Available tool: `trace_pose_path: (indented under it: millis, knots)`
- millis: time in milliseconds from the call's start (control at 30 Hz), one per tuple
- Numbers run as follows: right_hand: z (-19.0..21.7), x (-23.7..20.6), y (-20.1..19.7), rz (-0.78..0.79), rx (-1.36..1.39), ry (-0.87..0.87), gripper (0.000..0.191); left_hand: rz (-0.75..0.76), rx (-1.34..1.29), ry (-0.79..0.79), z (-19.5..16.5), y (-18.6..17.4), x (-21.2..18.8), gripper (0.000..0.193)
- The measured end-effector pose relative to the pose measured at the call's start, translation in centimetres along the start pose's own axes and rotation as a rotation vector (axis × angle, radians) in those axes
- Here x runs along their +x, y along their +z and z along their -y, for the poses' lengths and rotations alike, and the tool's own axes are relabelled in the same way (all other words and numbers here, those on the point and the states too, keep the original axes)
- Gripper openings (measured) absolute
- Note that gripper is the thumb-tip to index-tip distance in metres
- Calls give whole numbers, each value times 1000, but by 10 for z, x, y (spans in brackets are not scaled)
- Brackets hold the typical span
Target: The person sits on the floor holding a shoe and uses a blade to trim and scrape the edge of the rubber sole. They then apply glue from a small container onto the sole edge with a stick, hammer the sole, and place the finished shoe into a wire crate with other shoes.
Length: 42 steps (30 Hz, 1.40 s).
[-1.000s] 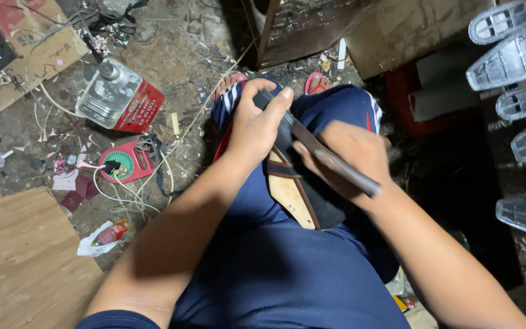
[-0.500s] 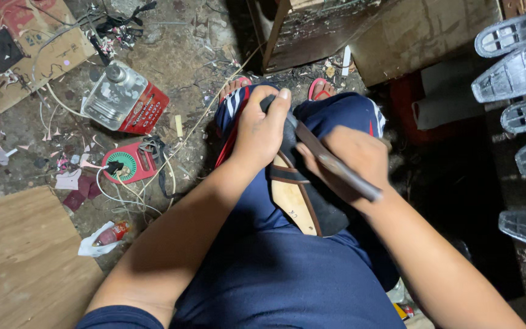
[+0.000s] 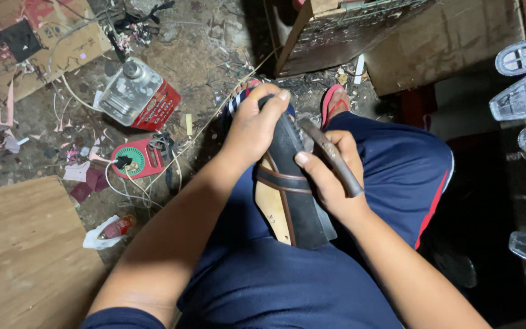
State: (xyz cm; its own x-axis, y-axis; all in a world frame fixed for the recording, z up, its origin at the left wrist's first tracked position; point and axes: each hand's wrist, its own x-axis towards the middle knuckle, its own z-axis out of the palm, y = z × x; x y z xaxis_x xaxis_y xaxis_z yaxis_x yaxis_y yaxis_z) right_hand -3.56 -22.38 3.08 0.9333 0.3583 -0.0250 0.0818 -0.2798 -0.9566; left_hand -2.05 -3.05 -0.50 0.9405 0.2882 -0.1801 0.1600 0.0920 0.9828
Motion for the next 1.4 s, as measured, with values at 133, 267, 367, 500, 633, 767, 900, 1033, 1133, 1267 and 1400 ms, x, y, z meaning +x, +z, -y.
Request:
trace_pose_path:
  millis: [133, 267, 367, 500, 633, 767, 900, 1033, 1133, 1267, 1400]
  knots:
    - [0, 28, 7, -75, -145, -29, 33, 15, 159, 37, -4, 7, 5, 39]
    - [13, 74, 8, -50, -121, -163, 30, -10, 166, 16, -9, 15, 6, 47]
    - [23, 82, -1, -77, 40, -62, 26, 1, 147, 57, -10, 16, 2, 47]
    - [19, 34, -30, -92, -153, -49, 30, -13, 215, 92, -12, 9, 3, 48]
    - [4, -8, -40, -46, -271, -110, 30, -23, 189, 58, -13, 6, 7, 46]
    - [7, -4, -28, -89, -380, -238, 27, -7, 184, 11, -14, 10, 11, 45]
    - [25, 32, -19, -36, -471, -171, 31, -7, 179, 43, -8, 13, 11, 48]
    - [34, 84, -11, 119, -454, -294, 30, -33, 254, 63, 4, 13, 13, 55]
    - [39, 102, -9, 221, -311, -263, 28, -60, 244, -39, 7, 11, 14, 58]
    - [46, 78, -33, 124, -184, -109, 20, 40, -72, -33, -12, 3, 1, 52]
    - [40, 18, -81, 41, -288, 34, 21, 193, -44, 74, -52, -13, -40, 48]
